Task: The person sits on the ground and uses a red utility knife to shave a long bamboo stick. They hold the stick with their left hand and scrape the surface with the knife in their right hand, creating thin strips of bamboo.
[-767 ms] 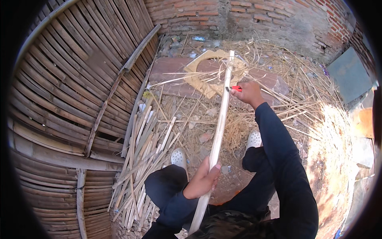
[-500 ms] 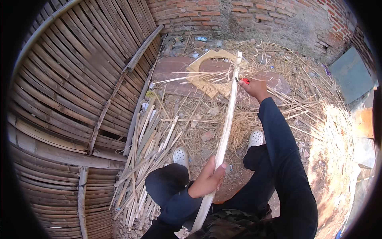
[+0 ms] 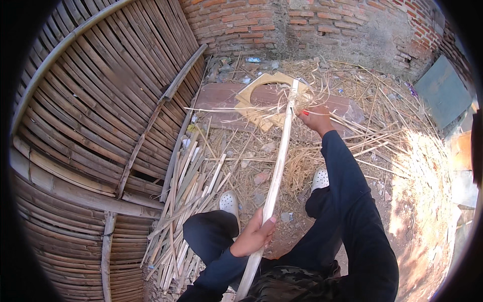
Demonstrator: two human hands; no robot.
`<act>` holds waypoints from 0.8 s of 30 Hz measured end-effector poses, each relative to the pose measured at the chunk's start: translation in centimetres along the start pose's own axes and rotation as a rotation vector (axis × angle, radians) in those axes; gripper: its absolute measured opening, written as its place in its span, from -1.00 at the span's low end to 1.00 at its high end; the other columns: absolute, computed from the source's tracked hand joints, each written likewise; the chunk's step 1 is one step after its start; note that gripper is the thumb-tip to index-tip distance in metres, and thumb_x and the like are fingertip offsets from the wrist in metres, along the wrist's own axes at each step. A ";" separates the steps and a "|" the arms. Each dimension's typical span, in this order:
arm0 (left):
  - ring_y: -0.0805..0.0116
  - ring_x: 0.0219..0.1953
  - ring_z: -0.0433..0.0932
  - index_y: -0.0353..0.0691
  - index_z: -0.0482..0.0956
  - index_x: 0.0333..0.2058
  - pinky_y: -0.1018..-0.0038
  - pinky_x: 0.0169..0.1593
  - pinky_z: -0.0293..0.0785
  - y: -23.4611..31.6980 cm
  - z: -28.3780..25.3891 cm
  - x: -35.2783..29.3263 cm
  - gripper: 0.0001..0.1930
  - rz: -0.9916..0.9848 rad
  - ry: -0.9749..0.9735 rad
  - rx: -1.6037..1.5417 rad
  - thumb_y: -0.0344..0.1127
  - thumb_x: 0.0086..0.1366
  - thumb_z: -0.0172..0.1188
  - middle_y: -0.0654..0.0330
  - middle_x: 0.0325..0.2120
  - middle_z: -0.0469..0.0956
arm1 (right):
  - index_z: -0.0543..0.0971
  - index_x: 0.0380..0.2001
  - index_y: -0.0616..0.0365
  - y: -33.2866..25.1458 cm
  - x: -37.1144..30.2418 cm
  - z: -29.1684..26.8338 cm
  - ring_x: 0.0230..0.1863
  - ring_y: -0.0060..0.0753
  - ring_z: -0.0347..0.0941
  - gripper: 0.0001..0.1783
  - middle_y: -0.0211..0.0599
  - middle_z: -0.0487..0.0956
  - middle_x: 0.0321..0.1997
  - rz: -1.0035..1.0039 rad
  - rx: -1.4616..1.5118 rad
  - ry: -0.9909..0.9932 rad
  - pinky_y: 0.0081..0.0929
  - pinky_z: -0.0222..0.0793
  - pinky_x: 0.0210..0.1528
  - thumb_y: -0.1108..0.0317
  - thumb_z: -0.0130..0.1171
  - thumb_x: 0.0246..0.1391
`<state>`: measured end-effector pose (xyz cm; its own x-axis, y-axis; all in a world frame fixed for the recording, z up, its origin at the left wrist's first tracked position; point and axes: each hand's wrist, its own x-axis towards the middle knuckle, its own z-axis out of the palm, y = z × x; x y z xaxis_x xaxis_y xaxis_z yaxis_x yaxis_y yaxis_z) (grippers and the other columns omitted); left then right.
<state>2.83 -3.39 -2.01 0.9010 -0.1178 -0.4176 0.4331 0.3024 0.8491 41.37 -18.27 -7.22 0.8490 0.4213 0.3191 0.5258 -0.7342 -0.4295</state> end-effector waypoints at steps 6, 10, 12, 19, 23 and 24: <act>0.57 -0.71 0.23 -0.13 0.25 0.04 0.62 -0.59 0.29 0.9 -1.7 -1.1 -0.76 0.016 0.025 0.046 -0.20 0.50 -0.15 0.31 -0.60 0.27 | 0.21 -0.82 0.03 -4.5 -2.1 0.1 -0.88 -0.60 -0.02 -0.11 -0.52 0.11 -0.88 0.488 1.478 -1.039 -0.57 -0.08 -0.82 -0.60 -0.40 0.07; 0.56 -0.64 0.32 -0.12 0.26 0.08 0.62 -0.56 0.36 2.9 -1.7 0.1 -0.73 0.083 0.019 0.024 -0.23 0.49 -0.13 0.31 -0.52 0.36 | 0.15 -0.81 -0.02 -7.1 -3.5 -3.0 -0.86 -0.70 -0.10 -0.17 -0.61 0.05 -0.86 0.401 1.288 -0.747 -0.64 -0.19 -0.82 -0.53 -0.38 0.14; 0.57 -0.61 0.34 -0.10 0.25 0.11 0.62 -0.58 0.35 4.2 -2.0 1.2 -0.72 0.077 0.086 0.018 -0.23 0.48 -0.12 0.31 -0.47 0.37 | 0.17 -0.80 -0.02 -7.9 -4.5 -3.2 -0.85 -0.68 -0.05 -0.19 -0.61 0.07 -0.85 0.278 1.028 -0.553 -0.59 -0.13 -0.81 -0.51 -0.35 0.15; 0.60 -0.61 0.32 -0.06 0.21 0.14 0.64 -0.64 0.30 7.7 -2.7 4.3 -0.69 0.033 0.016 -0.144 -0.18 0.50 -0.17 0.29 -0.46 0.33 | 0.61 -0.67 0.08 -11.6 -8.1 -3.7 -0.70 -0.07 0.41 -0.29 -0.13 0.44 -0.77 -0.321 0.247 -0.105 -0.18 0.29 -0.56 -0.38 0.01 0.06; 0.60 -0.64 0.28 -0.09 0.18 0.15 0.61 -0.64 0.28 7.4 -2.6 5.4 -0.67 0.126 0.042 0.166 -0.17 0.49 -0.15 0.31 -0.51 0.31 | 0.63 -0.67 0.01 -12.0 -8.0 -3.0 -0.67 -0.07 0.47 -0.30 -0.17 0.48 -0.76 -0.338 0.047 -0.083 -0.19 0.33 -0.57 -0.43 0.04 -0.02; 0.58 -0.63 0.30 -0.12 0.22 0.08 0.59 -0.61 0.30 7.4 -2.4 5.5 -0.71 0.131 0.078 0.246 -0.17 0.49 -0.13 0.32 -0.52 0.31 | 0.63 -0.68 0.01 -11.8 -7.9 -2.6 -0.68 -0.08 0.47 -0.30 -0.19 0.48 -0.76 -0.351 0.039 -0.070 -0.19 0.33 -0.58 -0.45 0.04 -0.04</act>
<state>10.88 0.49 1.18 0.9492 -0.0165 -0.3143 0.3147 0.0711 0.9465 28.29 -14.31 -2.47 0.6175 0.6803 0.3948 0.7862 -0.5183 -0.3365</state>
